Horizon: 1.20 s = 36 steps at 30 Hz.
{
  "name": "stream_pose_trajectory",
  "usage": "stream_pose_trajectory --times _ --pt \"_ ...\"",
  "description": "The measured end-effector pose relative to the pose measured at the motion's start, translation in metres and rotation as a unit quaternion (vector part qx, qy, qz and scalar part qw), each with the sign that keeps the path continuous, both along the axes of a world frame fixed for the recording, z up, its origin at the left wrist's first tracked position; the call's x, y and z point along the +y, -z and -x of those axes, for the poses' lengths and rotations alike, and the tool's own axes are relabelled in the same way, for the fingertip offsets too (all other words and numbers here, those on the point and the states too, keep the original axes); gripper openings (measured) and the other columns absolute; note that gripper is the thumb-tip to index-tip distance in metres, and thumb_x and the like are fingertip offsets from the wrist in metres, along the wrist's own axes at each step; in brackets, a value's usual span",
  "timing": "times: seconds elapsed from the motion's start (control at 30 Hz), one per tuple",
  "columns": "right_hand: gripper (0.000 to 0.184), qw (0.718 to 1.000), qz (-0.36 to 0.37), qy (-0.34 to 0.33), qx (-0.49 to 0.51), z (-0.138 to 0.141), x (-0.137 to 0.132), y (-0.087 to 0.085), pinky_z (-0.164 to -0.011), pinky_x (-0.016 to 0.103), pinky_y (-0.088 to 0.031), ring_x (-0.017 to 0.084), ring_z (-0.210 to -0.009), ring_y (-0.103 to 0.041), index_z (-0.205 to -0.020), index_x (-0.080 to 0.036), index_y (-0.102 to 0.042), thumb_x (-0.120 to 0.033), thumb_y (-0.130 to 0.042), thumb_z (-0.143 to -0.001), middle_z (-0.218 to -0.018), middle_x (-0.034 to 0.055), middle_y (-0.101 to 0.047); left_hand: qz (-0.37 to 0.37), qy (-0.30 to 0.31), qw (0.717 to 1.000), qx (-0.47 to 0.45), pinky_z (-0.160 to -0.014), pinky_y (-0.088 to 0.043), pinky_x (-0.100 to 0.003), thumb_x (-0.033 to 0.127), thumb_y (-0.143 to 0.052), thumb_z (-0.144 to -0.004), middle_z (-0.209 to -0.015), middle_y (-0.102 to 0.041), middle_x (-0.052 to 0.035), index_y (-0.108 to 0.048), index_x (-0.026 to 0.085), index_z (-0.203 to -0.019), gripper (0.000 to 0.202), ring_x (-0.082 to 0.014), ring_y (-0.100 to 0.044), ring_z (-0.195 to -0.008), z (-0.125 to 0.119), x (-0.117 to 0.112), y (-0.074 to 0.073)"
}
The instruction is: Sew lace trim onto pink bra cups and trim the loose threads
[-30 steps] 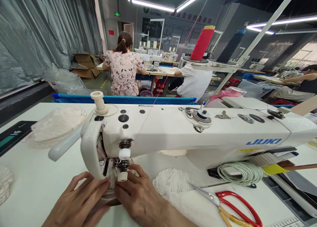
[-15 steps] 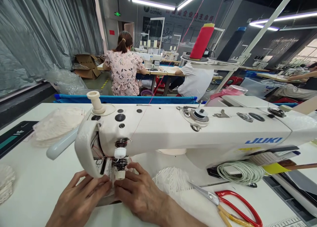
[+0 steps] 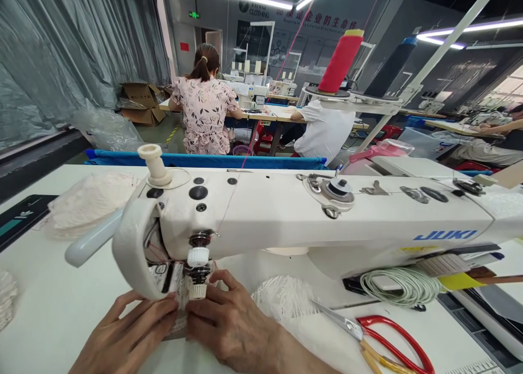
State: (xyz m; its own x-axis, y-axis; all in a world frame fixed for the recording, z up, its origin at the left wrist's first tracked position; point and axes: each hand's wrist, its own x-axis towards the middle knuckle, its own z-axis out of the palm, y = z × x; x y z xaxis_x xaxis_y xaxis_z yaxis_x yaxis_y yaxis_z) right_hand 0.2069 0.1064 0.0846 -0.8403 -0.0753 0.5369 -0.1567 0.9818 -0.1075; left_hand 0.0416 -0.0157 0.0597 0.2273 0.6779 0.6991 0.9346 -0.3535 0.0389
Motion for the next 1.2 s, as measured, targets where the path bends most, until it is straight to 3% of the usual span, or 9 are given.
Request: stream_pose_trajectory --times 0.27,0.5,0.6,0.77,0.93,1.07,1.2 --pt "0.023 0.999 0.001 -0.008 -0.032 -0.001 0.001 0.0 -0.083 0.033 -0.036 0.009 -0.061 -0.051 -0.07 -0.013 -0.056 -0.015 -0.049 -0.091 -0.077 -0.0001 -0.064 0.001 -0.004 1.0 0.019 -0.081 -0.038 -0.032 0.008 -0.027 -0.097 -0.079 -0.071 -0.0017 -0.065 0.016 -0.079 0.043 -0.0134 -0.06 -0.084 0.0 -0.001 -0.005" --pt "0.019 0.999 0.001 -0.008 -0.053 -0.003 0.001 -0.002 -0.086 0.034 -0.034 0.011 -0.07 -0.055 -0.076 -0.015 -0.058 -0.019 -0.049 -0.093 -0.08 -0.0004 -0.066 0.008 -0.033 0.998 0.054 -0.082 -0.035 -0.033 0.016 -0.02 -0.1 -0.077 -0.068 -0.0024 -0.065 0.017 -0.09 0.046 -0.0136 -0.058 -0.081 0.0 0.0 0.002" --pt "0.028 0.999 0.011 -0.006 -0.051 -0.003 0.0 0.0 -0.088 0.035 -0.032 0.012 -0.069 -0.054 -0.081 -0.015 -0.059 -0.032 -0.042 -0.097 -0.083 0.0007 -0.066 -0.001 -0.029 0.997 0.065 -0.081 -0.036 -0.034 0.015 -0.018 -0.099 -0.078 -0.069 -0.004 -0.065 0.017 -0.088 0.048 -0.0141 -0.059 -0.081 -0.001 -0.001 0.0" --pt "0.053 0.997 0.023 0.064 -0.021 0.0 -0.001 0.006 -0.089 0.037 -0.032 0.016 -0.072 -0.055 -0.088 -0.015 -0.06 -0.058 -0.03 -0.092 -0.07 0.002 -0.062 -0.003 -0.032 0.997 0.066 -0.082 -0.036 -0.034 0.014 -0.021 -0.098 -0.077 -0.069 -0.0043 -0.065 0.017 -0.092 0.045 -0.0142 -0.06 -0.081 0.0 0.0 -0.002" --pt "0.048 0.993 0.011 0.12 0.006 0.004 0.001 0.015 -0.091 0.038 -0.031 0.017 -0.081 -0.055 -0.082 -0.017 -0.061 -0.06 -0.04 -0.088 -0.074 0.0026 -0.063 0.013 -0.047 0.997 0.057 -0.085 -0.035 -0.035 0.017 -0.025 -0.098 -0.085 -0.069 -0.0042 -0.063 0.018 -0.106 0.038 -0.0148 -0.06 -0.081 0.007 0.01 0.004" --pt "0.046 0.986 0.023 0.166 0.003 0.004 0.004 0.024 -0.087 0.038 -0.034 0.017 -0.079 -0.055 -0.066 -0.018 -0.056 -0.057 -0.044 -0.088 -0.072 0.0022 -0.062 0.02 -0.069 0.996 0.049 -0.085 -0.034 -0.036 0.02 -0.025 -0.098 -0.087 -0.069 -0.0056 -0.062 0.017 -0.108 0.038 -0.0157 -0.06 -0.081 0.009 0.017 0.005" --pt "0.043 0.984 0.016 0.176 0.015 0.005 0.005 0.027 -0.082 0.036 -0.035 0.018 -0.08 -0.055 -0.065 -0.019 -0.054 -0.053 -0.045 -0.09 -0.073 0.0027 -0.062 0.022 -0.068 0.996 0.045 -0.086 -0.034 -0.037 0.021 -0.025 -0.099 -0.091 -0.069 -0.0081 -0.062 0.015 -0.107 0.038 -0.0166 -0.06 -0.086 0.009 0.019 0.002"
